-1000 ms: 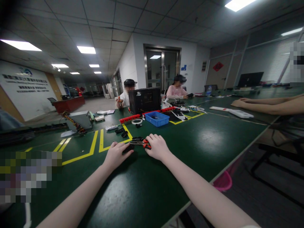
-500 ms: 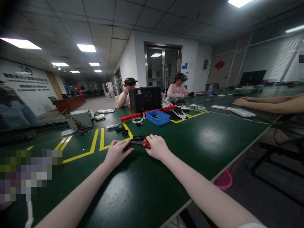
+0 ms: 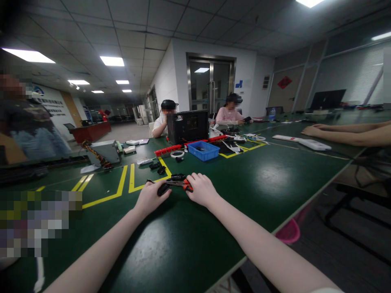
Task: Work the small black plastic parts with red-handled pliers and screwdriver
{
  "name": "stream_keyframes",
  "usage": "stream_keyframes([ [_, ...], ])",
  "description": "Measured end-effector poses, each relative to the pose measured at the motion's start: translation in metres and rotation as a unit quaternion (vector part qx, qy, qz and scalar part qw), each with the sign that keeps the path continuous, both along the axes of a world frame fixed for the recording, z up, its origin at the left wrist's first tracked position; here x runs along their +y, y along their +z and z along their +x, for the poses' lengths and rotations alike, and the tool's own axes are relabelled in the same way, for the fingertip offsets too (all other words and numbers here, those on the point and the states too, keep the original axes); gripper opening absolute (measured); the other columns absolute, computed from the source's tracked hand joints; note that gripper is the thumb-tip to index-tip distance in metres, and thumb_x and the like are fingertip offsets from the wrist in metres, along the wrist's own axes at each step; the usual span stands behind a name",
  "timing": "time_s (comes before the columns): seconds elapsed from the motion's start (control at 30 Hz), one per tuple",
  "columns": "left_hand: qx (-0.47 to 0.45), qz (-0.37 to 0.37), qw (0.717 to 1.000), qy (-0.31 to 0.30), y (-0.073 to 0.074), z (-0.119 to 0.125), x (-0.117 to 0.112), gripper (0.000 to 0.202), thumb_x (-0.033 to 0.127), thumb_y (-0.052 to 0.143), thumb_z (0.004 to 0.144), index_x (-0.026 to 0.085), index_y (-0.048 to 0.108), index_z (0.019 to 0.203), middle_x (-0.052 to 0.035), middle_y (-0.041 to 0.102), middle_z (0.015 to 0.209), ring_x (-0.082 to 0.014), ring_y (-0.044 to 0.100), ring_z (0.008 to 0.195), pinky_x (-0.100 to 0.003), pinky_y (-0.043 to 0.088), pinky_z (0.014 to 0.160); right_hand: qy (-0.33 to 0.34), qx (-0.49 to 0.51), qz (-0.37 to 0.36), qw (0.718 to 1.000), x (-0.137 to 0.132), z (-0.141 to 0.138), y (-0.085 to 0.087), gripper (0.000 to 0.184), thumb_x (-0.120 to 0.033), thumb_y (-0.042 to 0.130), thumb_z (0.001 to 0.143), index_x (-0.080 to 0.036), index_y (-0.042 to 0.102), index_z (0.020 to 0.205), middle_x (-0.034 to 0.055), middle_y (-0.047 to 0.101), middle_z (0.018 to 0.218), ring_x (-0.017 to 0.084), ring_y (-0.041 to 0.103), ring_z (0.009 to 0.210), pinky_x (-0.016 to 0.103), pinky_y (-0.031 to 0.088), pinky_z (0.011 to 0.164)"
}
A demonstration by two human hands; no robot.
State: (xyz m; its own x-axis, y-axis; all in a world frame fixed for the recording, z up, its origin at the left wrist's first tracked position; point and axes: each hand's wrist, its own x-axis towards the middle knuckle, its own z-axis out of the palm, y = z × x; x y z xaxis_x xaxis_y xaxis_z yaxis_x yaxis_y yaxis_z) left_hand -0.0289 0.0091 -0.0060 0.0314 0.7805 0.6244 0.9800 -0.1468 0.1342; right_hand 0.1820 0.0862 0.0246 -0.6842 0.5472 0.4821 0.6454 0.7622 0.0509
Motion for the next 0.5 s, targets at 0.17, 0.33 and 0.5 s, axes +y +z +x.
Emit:
stream_keyframes([
  [0.17,-0.026,-0.007,1.000,0.006,0.0032,0.0009,-0.0014,0.026,0.038,0.059,0.083,0.019,0.062,0.100,-0.0056,0.072,0.085,-0.0232,0.065,0.076,-0.036,0.047,0.077,-0.003,0.025,-0.071,0.997,-0.0020,-0.0045,-0.0029,0.016,-0.026,0.062,0.075,-0.020,0.055,0.089,0.0050,0.059,0.090,0.018,0.055,0.080,0.027,0.039,0.067],
  [0.33,-0.028,-0.014,0.999,0.016,0.0053,0.0003,-0.0016,0.024,0.037,0.060,0.083,0.018,0.063,0.097,-0.0065,0.072,0.088,-0.0232,0.065,0.078,-0.037,0.046,0.078,-0.004,0.039,-0.116,0.993,-0.0020,-0.0088,-0.0064,0.012,-0.025,0.059,0.077,-0.021,0.054,0.087,0.0032,0.058,0.087,0.017,0.056,0.077,0.025,0.038,0.062],
  [0.5,-0.036,-0.034,0.999,0.011,0.0071,-0.0020,-0.0010,0.030,0.044,0.057,0.086,0.019,0.066,0.098,-0.0058,0.073,0.089,-0.0228,0.065,0.077,-0.036,0.048,0.078,-0.006,0.023,-0.119,0.993,-0.0021,-0.0104,-0.0041,0.017,-0.025,0.058,0.077,-0.020,0.053,0.093,0.0050,0.060,0.089,0.019,0.057,0.079,0.027,0.040,0.064],
])
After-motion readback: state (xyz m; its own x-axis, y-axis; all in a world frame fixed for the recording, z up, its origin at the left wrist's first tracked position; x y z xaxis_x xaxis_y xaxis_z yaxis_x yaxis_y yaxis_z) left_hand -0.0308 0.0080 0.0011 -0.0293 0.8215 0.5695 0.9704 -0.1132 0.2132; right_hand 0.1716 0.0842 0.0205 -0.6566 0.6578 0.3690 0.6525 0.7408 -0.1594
